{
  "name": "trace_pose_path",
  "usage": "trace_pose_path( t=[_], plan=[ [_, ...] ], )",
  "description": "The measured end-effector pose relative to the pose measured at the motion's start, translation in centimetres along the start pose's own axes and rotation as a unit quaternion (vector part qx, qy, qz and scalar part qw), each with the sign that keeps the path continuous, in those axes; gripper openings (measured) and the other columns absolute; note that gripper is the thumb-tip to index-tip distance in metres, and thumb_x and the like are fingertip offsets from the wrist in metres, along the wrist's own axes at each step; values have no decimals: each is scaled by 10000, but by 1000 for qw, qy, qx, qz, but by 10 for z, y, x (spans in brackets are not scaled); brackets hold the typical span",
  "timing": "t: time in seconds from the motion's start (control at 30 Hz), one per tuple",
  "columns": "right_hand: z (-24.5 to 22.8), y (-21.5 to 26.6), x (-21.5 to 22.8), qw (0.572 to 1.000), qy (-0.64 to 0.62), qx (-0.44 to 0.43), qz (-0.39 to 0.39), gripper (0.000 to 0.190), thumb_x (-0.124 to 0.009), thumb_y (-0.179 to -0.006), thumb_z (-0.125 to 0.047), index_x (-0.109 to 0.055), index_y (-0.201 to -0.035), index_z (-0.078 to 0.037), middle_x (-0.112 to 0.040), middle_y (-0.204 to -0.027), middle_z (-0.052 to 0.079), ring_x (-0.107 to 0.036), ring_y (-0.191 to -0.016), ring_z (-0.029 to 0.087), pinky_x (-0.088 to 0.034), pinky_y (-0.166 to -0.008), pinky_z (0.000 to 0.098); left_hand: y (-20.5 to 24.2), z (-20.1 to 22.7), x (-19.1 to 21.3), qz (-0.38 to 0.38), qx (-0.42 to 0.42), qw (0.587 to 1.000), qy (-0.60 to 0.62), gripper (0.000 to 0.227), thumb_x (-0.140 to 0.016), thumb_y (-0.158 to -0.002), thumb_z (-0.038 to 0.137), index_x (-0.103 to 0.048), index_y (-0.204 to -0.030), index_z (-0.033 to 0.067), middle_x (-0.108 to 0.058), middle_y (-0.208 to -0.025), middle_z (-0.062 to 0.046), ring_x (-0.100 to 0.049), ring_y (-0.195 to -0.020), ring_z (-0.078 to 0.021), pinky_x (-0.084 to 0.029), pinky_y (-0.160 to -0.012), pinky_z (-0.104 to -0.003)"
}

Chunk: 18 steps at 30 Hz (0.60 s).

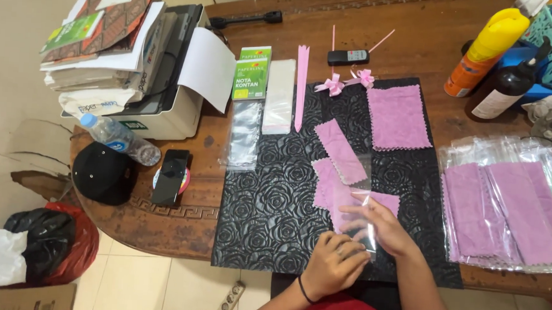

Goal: The person places fabric pieces into plastic bags, folds them, and arranges them on the table.

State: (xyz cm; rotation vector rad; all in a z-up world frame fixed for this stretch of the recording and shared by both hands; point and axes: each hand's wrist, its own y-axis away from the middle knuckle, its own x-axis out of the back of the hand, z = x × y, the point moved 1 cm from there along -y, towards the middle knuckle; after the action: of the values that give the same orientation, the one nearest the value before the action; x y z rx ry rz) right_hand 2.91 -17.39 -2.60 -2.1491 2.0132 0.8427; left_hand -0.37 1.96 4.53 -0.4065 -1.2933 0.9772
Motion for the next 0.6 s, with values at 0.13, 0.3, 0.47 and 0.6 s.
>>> trace_pose_path(
  t=[0.13,0.3,0.47,0.6],
  plan=[
    [9,2,3,998,39,-37,31,492,-495,-1007,-183,-455,-1486,-80,-725,-1306,259,-749,-831,262,-554,-546,257,1,-5,7,-20,4,999,38,366,-766,-935,415,-722,-1065,75,-700,-1131,-97,-655,-1068,-327,-432,-834,-461],
    [10,7,5,978,196,26,-59,361,-582,-986,-170,-686,-1300,-27,-754,-1268,113,-692,-1143,188,-525,-1016,310,-19,-38,32,-102,75,983,131,483,-660,-967,411,-569,-1348,129,-566,-1424,-142,-559,-1318,-374,-426,-1069,-538],
    [-33,38,-31,870,360,-46,-334,524,-450,-1001,-451,-711,-1238,-64,-802,-819,71,-722,-674,134,-574,-631,255,-23,-57,38,-260,49,949,173,718,-600,-880,611,-547,-1392,111,-560,-1487,-146,-517,-1418,-344,-323,-1186,-541],
    [-69,50,-53,769,353,-3,-533,343,-420,-1110,-264,-678,-1159,-43,-780,-857,88,-767,-726,173,-588,-672,270,-8,-56,26,-393,61,883,248,726,-527,-884,654,-564,-1391,136,-732,-1204,-82,-693,-1155,-246,-301,-1193,-570]
  ],
)
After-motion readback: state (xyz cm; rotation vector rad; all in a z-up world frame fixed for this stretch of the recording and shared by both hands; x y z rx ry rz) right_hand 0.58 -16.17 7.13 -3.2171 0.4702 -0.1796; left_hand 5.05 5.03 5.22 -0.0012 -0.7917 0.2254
